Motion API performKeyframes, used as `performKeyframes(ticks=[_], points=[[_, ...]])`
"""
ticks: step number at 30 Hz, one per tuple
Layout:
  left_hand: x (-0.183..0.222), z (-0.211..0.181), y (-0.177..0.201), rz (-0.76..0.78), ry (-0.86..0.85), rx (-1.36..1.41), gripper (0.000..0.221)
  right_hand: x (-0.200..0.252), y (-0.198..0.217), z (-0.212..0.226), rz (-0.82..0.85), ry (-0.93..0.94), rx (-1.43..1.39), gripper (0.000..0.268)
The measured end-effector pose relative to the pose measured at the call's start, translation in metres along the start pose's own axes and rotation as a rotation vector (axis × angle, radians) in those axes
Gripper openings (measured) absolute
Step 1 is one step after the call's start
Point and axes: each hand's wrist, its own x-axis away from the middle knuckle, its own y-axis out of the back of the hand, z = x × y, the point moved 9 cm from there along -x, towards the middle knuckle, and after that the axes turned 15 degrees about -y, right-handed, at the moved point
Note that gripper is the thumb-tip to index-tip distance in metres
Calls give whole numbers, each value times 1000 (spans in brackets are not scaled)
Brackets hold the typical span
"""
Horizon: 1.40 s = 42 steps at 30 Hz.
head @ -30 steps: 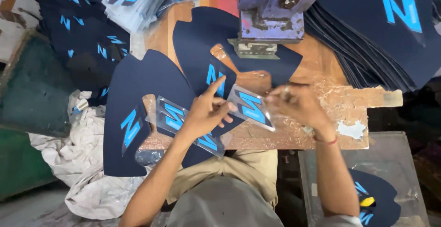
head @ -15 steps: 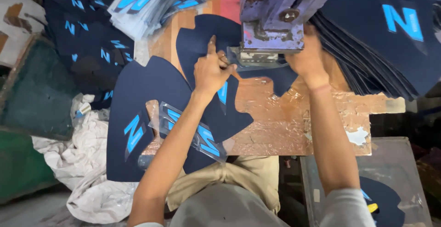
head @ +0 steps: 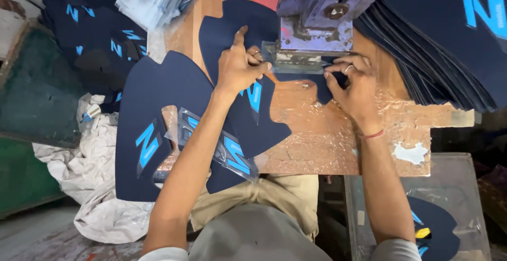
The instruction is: Applying logos to fabric shoe components using a manual heat press machine.
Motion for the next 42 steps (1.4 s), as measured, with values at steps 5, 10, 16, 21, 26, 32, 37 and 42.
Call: performKeyframes(ticks=[5, 10, 16, 21, 26, 32, 37, 42], points=[[3, 10, -5, -21, -59, 12, 102, 3, -4, -13, 82, -201, -164, 13], [3, 1, -2, -6, 35, 61, 101, 5, 8, 0, -42, -17, -109, 13], [5, 1, -3, -29, -18, 86, 101, 5, 6, -1, -30, -51, -110, 12], [6, 1, -2, -34, -28, 74, 100, 6, 4, -2, -37, -40, -130, 12], [4, -2, -1, -3, -22, 43, 99, 5, 3, -5, -5, -61, -127, 12], [5, -1, -2, -14, -52, 32, 98, 9, 4, -2, -17, -36, -114, 13], [5, -3, -1, -18, -51, 27, 98, 7, 8, -4, -21, -67, -148, 12], [40, -51, 56, 63, -151, 50, 94, 38, 33, 13, -5, -64, -93, 24]])
